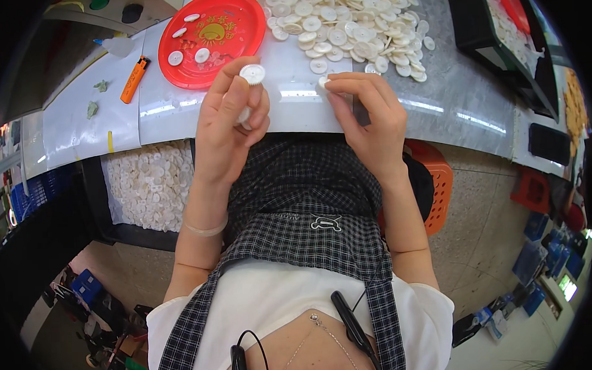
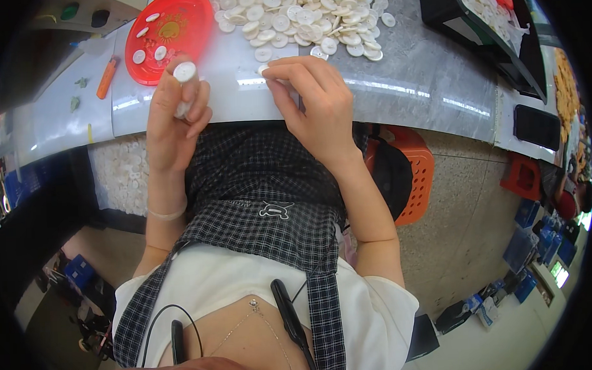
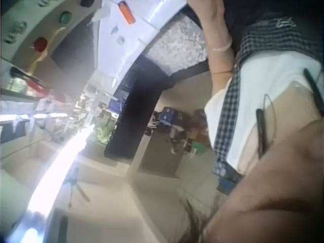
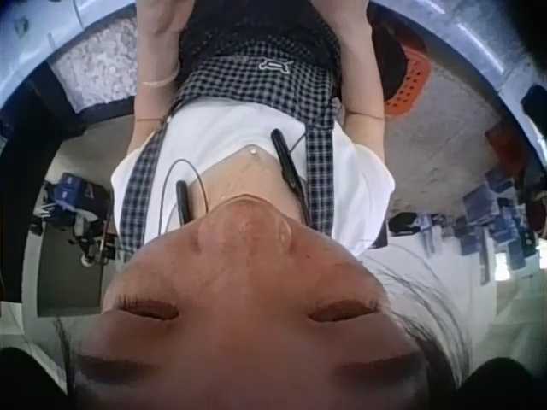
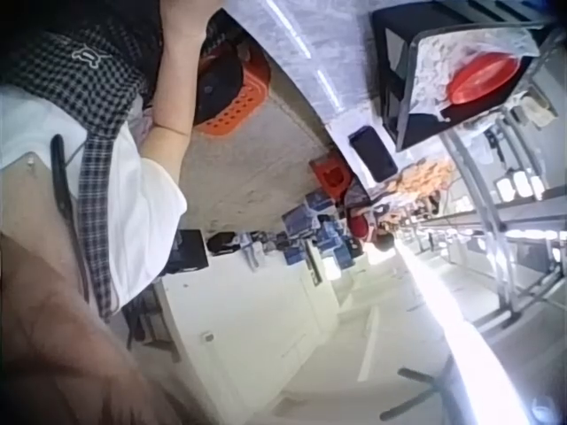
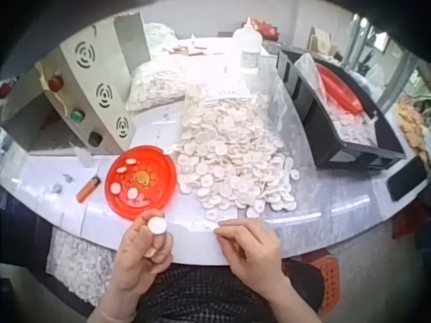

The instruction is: Manually assembling small white plastic components and placing them in a red tray.

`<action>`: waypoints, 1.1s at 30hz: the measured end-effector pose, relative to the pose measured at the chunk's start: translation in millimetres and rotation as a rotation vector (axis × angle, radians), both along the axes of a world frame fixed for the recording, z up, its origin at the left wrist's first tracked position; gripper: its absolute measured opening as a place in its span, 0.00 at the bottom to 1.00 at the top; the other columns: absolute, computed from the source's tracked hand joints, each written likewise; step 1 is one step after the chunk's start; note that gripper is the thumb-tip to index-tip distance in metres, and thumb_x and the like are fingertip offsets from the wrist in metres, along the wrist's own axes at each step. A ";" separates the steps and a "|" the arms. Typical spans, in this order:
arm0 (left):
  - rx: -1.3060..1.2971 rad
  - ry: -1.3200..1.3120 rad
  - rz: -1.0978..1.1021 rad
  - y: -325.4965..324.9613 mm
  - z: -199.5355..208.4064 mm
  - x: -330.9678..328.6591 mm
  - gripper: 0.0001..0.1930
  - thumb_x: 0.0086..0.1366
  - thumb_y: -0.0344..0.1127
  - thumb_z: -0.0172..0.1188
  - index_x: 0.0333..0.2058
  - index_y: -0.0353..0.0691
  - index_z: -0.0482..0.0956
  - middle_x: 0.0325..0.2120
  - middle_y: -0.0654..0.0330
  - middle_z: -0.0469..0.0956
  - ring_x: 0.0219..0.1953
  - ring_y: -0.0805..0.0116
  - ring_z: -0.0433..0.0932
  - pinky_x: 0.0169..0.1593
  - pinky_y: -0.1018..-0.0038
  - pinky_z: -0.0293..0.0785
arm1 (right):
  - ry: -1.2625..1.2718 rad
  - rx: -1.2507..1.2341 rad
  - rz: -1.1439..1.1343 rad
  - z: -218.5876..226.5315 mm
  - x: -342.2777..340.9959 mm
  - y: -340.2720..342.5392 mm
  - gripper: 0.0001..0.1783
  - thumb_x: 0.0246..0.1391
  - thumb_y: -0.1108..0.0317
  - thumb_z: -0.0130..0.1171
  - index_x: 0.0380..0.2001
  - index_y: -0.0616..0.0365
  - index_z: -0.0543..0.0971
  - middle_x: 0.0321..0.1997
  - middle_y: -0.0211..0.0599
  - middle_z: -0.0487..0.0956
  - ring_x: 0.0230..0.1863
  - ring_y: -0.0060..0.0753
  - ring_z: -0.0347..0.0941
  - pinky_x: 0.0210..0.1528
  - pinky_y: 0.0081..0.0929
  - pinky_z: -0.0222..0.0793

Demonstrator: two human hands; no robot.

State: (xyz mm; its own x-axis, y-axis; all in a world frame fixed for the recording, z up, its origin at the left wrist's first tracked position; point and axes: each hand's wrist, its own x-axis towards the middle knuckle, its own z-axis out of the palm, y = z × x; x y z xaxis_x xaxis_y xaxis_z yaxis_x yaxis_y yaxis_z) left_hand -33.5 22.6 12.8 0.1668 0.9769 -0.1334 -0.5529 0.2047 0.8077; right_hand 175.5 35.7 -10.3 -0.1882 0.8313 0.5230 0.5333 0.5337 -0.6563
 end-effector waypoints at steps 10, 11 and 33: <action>-0.231 -0.187 -0.275 -13.1 -3.7 27.6 0.19 0.72 0.46 0.44 0.50 0.35 0.69 0.26 0.63 0.71 0.19 0.79 0.67 0.14 0.85 0.58 | 0.149 0.125 0.117 20.4 -12.0 -11.8 0.18 0.41 0.82 0.67 0.39 0.59 0.78 0.37 0.33 0.81 0.41 0.33 0.75 0.42 0.26 0.71; -0.229 -0.145 -0.278 -12.9 -4.1 27.8 0.20 0.73 0.47 0.43 0.49 0.34 0.70 0.25 0.63 0.71 0.19 0.80 0.67 0.14 0.86 0.58 | 0.148 0.126 0.118 20.1 -12.0 -12.7 0.18 0.41 0.82 0.67 0.39 0.59 0.78 0.37 0.33 0.81 0.41 0.33 0.75 0.42 0.26 0.71; -0.296 -0.199 -0.489 -18.0 -2.1 21.8 0.22 0.74 0.48 0.36 0.40 0.32 0.69 0.22 0.63 0.67 0.14 0.82 0.61 0.09 0.90 0.55 | 0.118 -0.148 0.115 20.5 -2.9 -1.7 0.11 0.49 0.81 0.58 0.36 0.57 0.81 0.38 0.33 0.82 0.38 0.30 0.75 0.47 0.24 0.65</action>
State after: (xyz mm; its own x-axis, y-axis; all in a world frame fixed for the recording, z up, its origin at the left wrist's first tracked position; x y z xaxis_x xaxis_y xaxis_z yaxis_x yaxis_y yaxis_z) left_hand -11.7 4.6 10.7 0.6365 0.7070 -0.3081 -0.4728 0.6733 0.5684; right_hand 172.6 34.0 10.2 -0.2308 0.8770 0.4214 0.3889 0.4802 -0.7863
